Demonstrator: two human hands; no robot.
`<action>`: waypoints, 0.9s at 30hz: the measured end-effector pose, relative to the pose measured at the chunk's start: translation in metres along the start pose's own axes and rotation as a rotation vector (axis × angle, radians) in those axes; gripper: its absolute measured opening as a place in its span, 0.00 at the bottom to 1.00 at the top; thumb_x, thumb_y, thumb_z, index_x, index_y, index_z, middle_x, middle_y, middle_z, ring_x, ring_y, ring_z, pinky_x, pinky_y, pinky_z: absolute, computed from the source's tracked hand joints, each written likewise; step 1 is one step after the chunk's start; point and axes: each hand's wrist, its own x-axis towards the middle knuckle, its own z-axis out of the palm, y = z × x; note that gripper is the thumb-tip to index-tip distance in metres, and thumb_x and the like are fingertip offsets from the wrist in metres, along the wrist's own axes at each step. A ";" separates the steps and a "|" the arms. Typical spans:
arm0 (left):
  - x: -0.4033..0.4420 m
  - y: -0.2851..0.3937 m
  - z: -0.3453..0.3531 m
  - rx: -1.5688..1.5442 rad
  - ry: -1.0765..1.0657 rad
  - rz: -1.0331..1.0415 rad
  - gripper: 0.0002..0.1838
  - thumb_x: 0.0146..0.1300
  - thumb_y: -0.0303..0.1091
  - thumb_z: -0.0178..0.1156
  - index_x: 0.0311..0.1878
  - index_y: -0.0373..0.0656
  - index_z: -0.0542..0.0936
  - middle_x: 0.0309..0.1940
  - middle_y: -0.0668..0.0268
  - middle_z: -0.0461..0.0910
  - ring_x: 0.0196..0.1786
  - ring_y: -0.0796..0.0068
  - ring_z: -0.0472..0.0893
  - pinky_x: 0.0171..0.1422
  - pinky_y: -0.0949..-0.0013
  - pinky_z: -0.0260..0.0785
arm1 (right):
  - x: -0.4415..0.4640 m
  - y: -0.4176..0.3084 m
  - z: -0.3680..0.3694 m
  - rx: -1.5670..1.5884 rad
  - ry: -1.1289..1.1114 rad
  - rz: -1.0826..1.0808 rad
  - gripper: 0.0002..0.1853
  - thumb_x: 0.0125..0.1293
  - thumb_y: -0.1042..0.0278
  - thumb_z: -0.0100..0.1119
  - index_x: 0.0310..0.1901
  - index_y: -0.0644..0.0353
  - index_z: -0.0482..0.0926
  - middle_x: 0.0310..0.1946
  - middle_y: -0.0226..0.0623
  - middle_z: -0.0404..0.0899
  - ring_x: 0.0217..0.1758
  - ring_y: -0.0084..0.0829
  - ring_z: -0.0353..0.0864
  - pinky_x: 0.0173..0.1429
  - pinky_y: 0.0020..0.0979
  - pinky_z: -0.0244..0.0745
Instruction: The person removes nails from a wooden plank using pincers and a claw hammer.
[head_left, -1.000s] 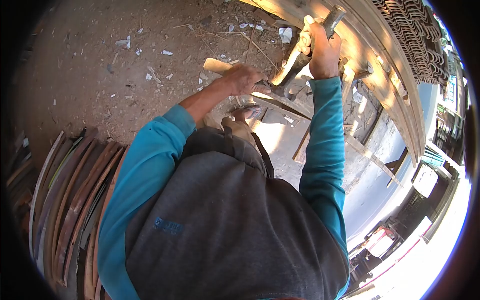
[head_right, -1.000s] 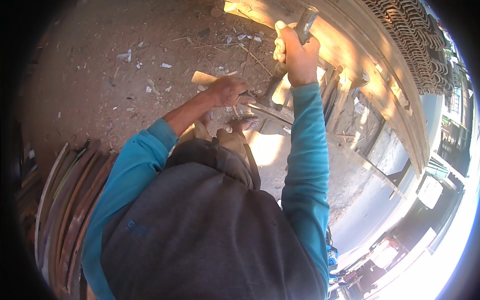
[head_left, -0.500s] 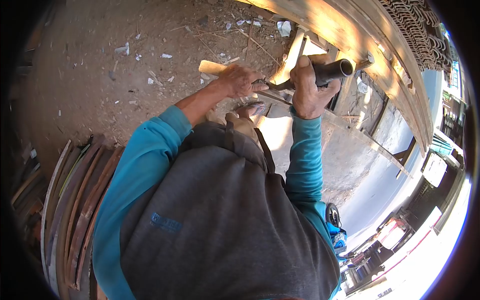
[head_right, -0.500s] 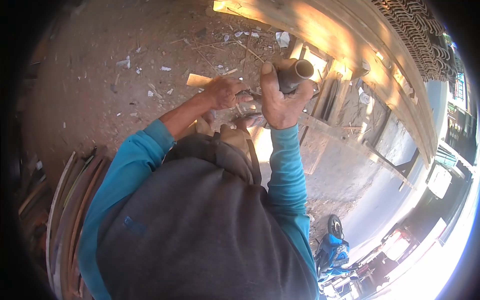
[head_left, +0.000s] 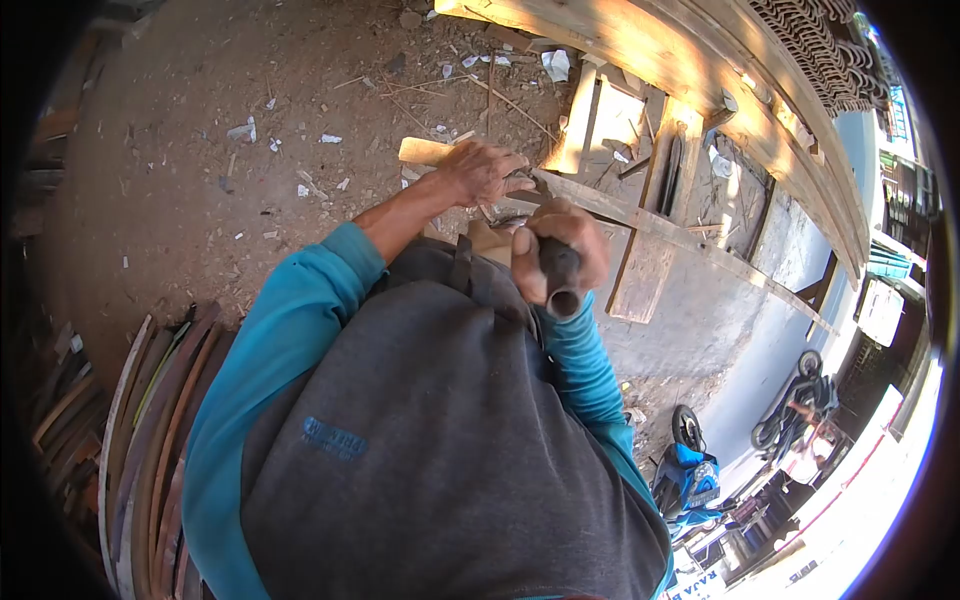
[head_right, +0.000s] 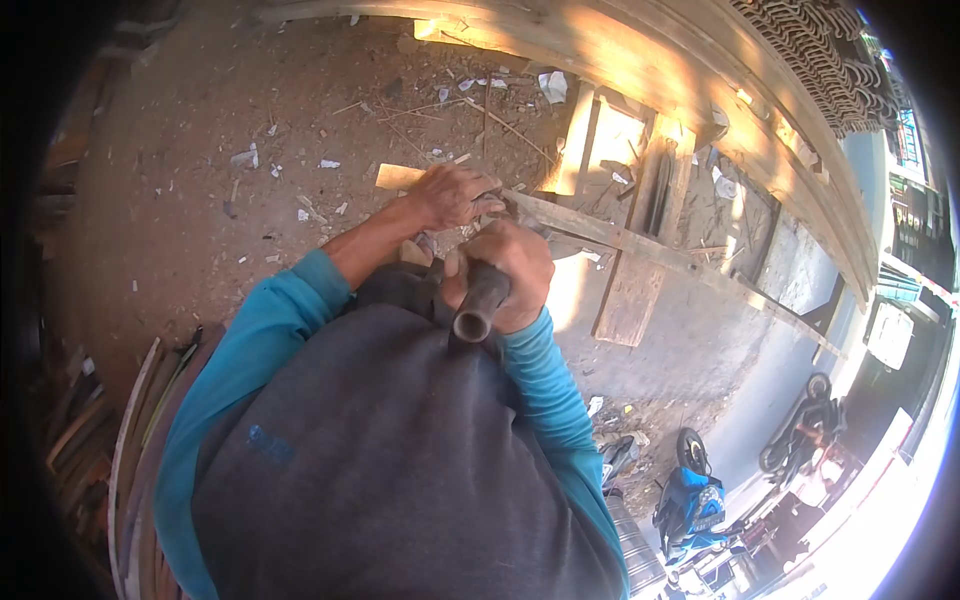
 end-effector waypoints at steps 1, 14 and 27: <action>0.000 0.002 -0.003 -0.022 -0.025 -0.030 0.24 0.67 0.55 0.64 0.53 0.44 0.85 0.43 0.55 0.87 0.47 0.49 0.86 0.52 0.50 0.78 | 0.007 0.004 -0.005 0.025 0.014 0.102 0.11 0.54 0.73 0.72 0.34 0.59 0.76 0.22 0.35 0.77 0.21 0.32 0.78 0.29 0.33 0.72; 0.004 -0.003 0.000 -0.063 -0.050 -0.044 0.26 0.67 0.56 0.64 0.51 0.41 0.85 0.43 0.54 0.87 0.48 0.50 0.86 0.53 0.51 0.77 | 0.009 0.014 -0.019 0.232 0.056 0.170 0.09 0.60 0.73 0.68 0.34 0.64 0.76 0.24 0.39 0.79 0.24 0.29 0.76 0.30 0.30 0.71; -0.001 0.001 -0.005 -0.031 -0.050 0.005 0.28 0.69 0.56 0.62 0.56 0.39 0.84 0.49 0.51 0.87 0.51 0.48 0.85 0.57 0.50 0.77 | -0.041 -0.019 0.004 0.016 -0.168 -0.099 0.11 0.56 0.75 0.68 0.37 0.63 0.74 0.24 0.40 0.76 0.23 0.40 0.76 0.30 0.40 0.73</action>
